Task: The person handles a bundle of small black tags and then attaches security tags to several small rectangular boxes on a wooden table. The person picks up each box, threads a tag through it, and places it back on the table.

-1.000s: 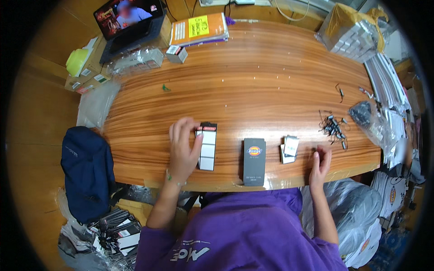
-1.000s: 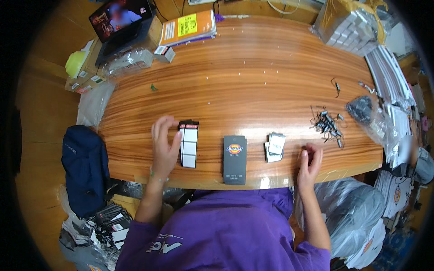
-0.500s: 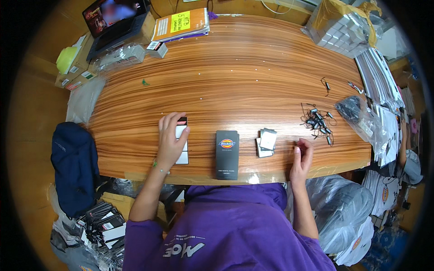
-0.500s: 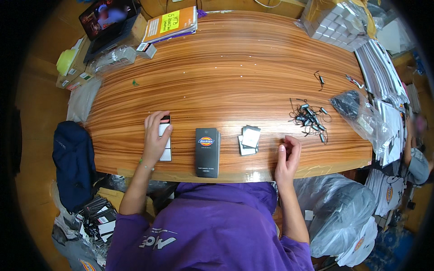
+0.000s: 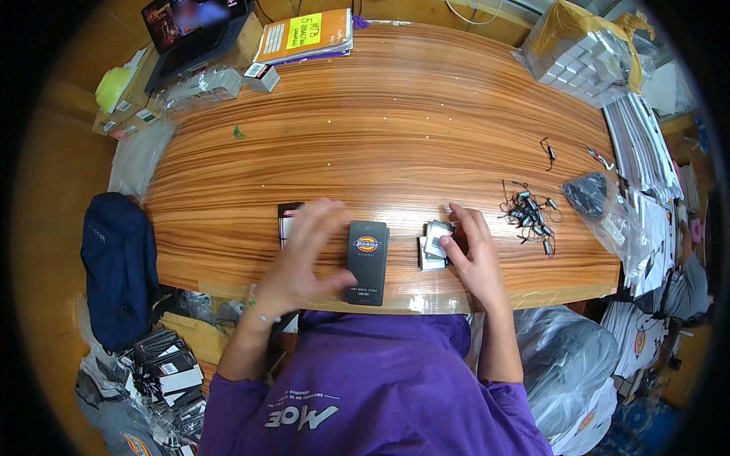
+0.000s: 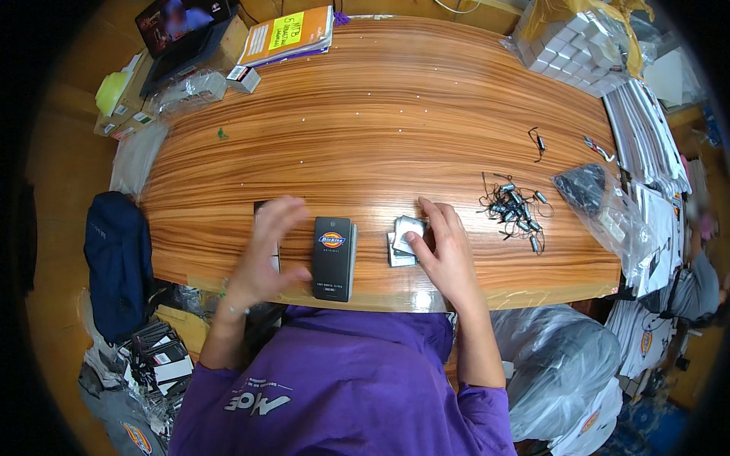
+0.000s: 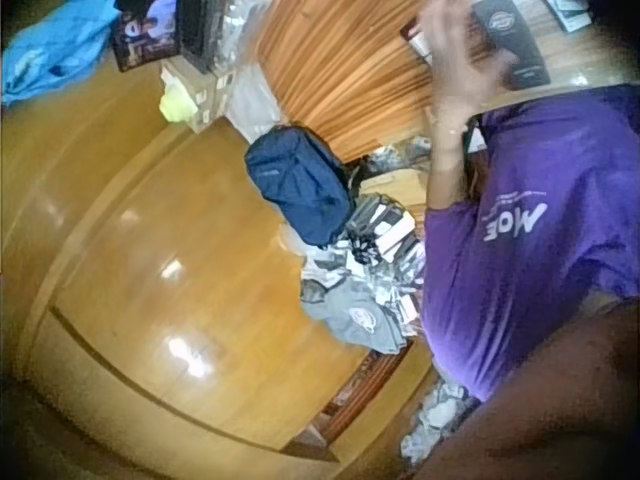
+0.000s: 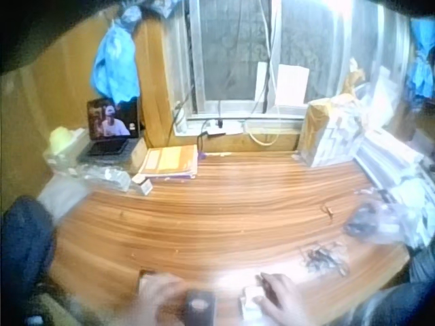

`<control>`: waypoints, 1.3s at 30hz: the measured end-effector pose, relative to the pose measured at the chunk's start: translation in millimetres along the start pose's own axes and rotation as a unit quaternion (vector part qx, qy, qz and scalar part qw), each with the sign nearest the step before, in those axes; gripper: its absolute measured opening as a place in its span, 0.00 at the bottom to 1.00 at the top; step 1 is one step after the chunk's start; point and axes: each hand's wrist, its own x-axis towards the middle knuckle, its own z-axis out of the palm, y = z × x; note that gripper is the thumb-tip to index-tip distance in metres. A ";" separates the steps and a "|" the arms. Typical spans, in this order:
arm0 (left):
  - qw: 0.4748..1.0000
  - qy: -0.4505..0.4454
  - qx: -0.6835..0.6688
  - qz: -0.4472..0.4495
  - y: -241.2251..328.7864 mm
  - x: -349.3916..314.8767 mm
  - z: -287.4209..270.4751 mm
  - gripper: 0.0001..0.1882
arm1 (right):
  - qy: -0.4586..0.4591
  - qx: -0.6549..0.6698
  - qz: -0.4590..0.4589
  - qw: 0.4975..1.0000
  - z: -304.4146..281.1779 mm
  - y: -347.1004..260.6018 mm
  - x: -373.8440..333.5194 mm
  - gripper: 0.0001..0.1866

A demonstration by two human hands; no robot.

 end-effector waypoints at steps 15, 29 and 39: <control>0.998 0.012 -0.014 0.068 4.7 -6.7 34.9 0.36 | -0.122 -0.167 -0.176 0.962 -0.2 -9.0 -3.4 0.33; 0.987 -0.092 -0.102 -0.088 -6.2 20.0 22.3 0.36 | -0.035 -0.089 -0.086 0.992 -9.5 -2.4 -4.8 0.23; 0.997 0.015 -0.046 -0.065 2.2 15.1 16.4 0.33 | 0.005 0.007 -0.016 1.000 -6.6 -6.4 -4.9 0.17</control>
